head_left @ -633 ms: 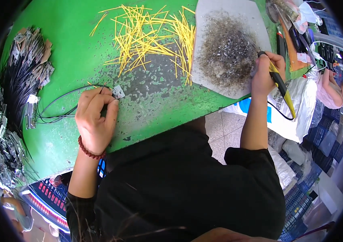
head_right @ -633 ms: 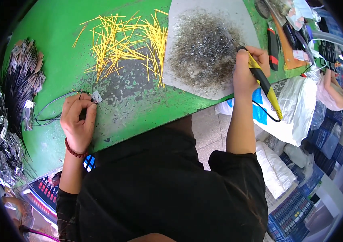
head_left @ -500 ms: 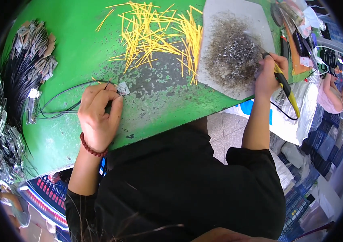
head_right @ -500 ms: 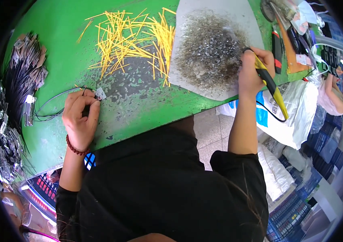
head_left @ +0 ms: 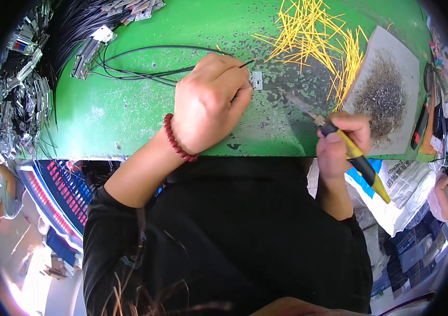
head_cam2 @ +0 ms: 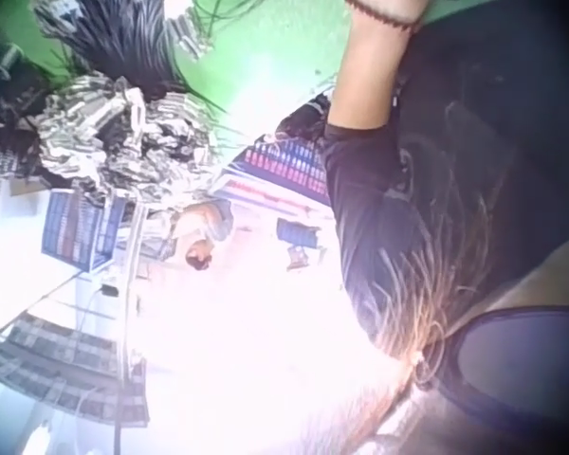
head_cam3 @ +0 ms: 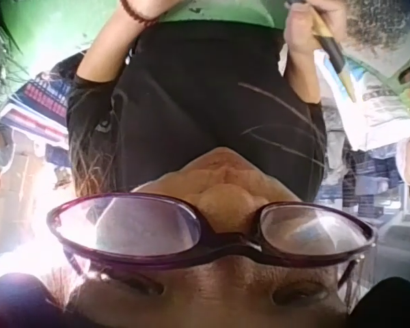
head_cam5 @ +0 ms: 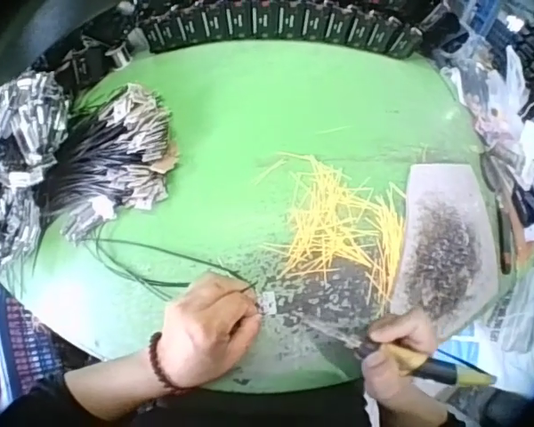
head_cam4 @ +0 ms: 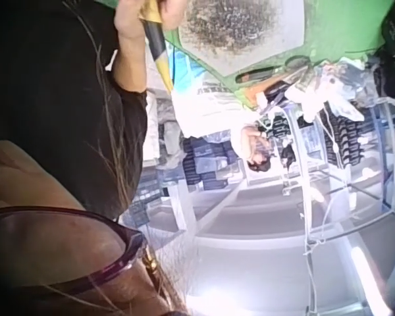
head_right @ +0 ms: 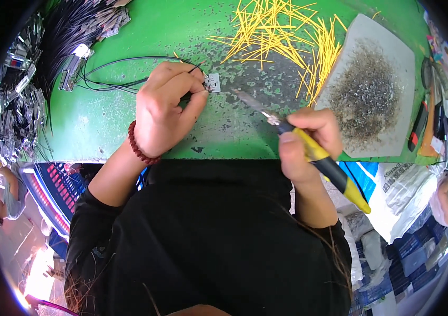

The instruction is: The person solders wires to a circuit board using a soldering iron, then picks up a plastic housing and solders the wires to its internal components. Finally, the person places the completed assembly into a blue crate and retrieves a new circuit board.

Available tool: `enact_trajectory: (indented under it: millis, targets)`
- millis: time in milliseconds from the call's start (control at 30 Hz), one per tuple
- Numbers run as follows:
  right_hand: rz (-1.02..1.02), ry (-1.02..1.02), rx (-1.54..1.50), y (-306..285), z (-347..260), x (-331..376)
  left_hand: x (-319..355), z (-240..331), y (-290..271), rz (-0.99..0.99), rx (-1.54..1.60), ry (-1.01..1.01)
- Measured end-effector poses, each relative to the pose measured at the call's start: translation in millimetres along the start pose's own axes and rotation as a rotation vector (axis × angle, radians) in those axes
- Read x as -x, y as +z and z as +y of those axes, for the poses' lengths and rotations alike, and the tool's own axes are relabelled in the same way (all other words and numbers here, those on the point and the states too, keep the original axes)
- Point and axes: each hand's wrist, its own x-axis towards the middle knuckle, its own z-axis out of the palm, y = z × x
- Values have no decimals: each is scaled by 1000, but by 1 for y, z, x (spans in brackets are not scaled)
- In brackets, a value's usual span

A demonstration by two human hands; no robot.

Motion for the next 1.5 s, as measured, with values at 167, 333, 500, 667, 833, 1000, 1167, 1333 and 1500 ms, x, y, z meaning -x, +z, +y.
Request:
enact_trajectory:
  millis: [167, 333, 500, 667, 833, 1000, 1167, 1333, 1500]
  targets:
    - [-90, -11, 78, 11, 3, -1, 1, 1, -1, 11, 5, -18]
    - [-135, 6, 98, 13, 1, -2, 0, 2, 0, 13, 8, -35]
    - [-145, -6, 149, 14, 2, -4, -2, 2, 1, 23, -7, -29]
    - [-227, -16, 192, 12, -1, -7, -2, 2, 1, 23, -22, -34]
    - [-155, -57, 127, 14, 2, -5, -1, 2, 1, 27, -24, -27]
    - [-164, -29, 167, 14, 0, -6, -2, 3, 1, 27, -34, -22]
    - [-200, -107, 130, 12, 2, -7, -1, 2, 1, 24, -41, -15]
    - [-129, -22, 128, 12, 0, -3, -2, 2, 2, 27, -44, -7]
    - [-105, -36, 116, 12, 4, -3, -1, -2, 4, 50, -31, 38]
